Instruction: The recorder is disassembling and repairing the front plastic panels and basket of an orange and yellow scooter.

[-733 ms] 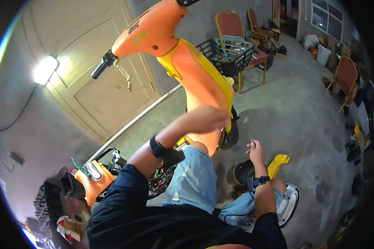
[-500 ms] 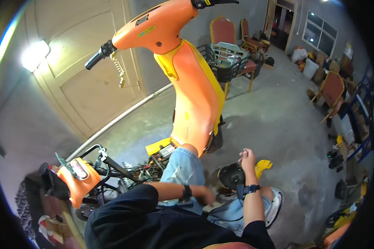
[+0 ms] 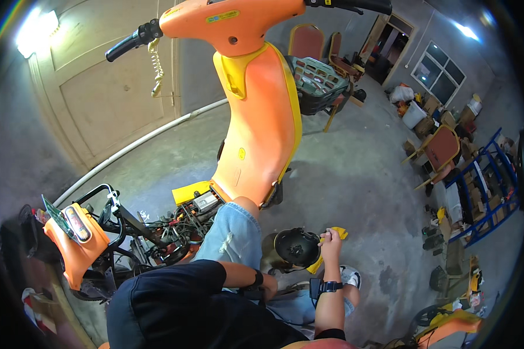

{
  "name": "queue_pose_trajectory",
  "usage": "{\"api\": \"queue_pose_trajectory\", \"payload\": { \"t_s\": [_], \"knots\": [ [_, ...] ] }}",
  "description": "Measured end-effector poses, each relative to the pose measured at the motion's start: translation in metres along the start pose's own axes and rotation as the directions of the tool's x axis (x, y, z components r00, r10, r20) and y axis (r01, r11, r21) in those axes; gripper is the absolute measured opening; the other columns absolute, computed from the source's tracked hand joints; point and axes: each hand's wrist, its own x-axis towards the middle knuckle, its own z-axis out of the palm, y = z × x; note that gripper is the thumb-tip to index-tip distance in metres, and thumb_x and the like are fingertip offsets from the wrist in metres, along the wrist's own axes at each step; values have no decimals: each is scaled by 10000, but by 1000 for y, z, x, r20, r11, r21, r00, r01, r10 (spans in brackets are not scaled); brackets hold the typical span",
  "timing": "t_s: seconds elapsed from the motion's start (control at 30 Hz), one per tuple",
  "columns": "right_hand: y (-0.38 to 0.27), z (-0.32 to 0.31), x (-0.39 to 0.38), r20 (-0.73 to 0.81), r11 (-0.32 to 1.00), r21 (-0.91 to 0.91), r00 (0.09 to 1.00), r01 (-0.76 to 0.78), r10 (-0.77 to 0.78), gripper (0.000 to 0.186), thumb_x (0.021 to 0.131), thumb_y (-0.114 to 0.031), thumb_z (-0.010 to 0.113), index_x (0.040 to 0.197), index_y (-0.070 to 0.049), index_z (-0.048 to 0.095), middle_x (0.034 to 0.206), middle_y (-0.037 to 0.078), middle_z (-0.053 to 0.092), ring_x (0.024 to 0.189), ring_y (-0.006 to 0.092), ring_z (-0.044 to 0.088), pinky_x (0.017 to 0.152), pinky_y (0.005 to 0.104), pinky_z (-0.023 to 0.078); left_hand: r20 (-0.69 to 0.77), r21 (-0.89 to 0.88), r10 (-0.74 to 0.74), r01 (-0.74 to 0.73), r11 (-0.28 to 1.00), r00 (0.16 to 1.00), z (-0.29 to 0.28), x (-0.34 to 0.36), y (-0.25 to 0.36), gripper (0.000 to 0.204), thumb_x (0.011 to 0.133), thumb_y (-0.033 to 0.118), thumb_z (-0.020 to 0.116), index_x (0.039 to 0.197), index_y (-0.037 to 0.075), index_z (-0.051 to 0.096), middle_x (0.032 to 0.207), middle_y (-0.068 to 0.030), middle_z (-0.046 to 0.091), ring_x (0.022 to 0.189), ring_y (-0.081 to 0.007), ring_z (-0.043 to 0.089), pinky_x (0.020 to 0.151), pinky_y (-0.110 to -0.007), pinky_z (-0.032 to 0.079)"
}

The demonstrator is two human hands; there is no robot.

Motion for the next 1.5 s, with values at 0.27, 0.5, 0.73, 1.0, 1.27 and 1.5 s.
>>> {"api": "queue_pose_trajectory", "payload": {
  "t_s": [0.27, 0.5, 0.73, 1.0, 1.27, 1.5],
  "knots": [
    [-26, 9, -6, -4, 996, 65, 998, 58, -58, 286, 1068, -123, 489, 1298, 28, 570, 948, 110, 700, 625, 132, 624, 615, 289, 523, -741, -146, 52, -237, 961, 670, -129, -113, -37, 351, 757, 212, 641, 957, -59, 736, 980, -252, 738, 906, -397, 717, 808, -489, 554],
    [-60, 40, 11, -41, 966, 201, 987, 161, -156, 308, 1063, -132, 499, 1325, 17, 564, 981, 117, 688, 623, 135, 616, 596, 279, 515, -910, -229, -183, -82, 970, 372, -195, -403, -54, 297, 887, 299, 646, 1029, 48, 714, 874, -99, 745, 842, -262, 713, 769, -417, 555],
    [-162, 75, 24, 115, 954, 279, 982, 111, -148, 327, 1078, -143, 495, 1353, 6, 591, 840, 55, 623, 625, 101, 576, 549, 269, 509, -786, -92, 128, 320, 943, -604, -227, -657, -22, 293, 902, 326, 626, 1036, 88, 733, 865, -144, 721, 831, -293, 718, 774, -426, 551],
    [-387, 61, 33, 277, 758, 454, 735, 468, -619, 357, 1092, -161, 467, 1393, 27, 509, 982, 93, 712, 698, 119, 679, 582, 243, 466, -775, -302, 125, 537, 788, -619, -262, -753, -92, 502, 962, 492, 561, 1121, 41, 711, 1015, -173, 734, 950, -321, 701, 880, -423, 525],
    [-516, 80, 84, 106, 656, 409, 681, 634, -724, 311, 1052, -220, 565, 1135, 69, 644, 870, 122, 746, 616, 155, 691, 618, 291, 536, -911, -138, -3, 298, 945, -413, -310, -751, -109, 469, 1005, 446, 520, 1165, 42, 697, 1113, -176, 720, 1024, -326, 677, 923, -412, 508],
    [-536, 125, 116, -4, 598, 528, 706, 603, -708, 289, 1048, -207, 568, 1121, 57, 661, 848, 94, 751, 598, 145, 680, 586, 286, 529, -956, -174, 39, 667, 725, -291, -290, -750, -87, 374, 1001, 314, 490, 1206, 85, 703, 1236, -205, 694, 1175, -356, 655, 1012, -420, 501]
  ]
}}
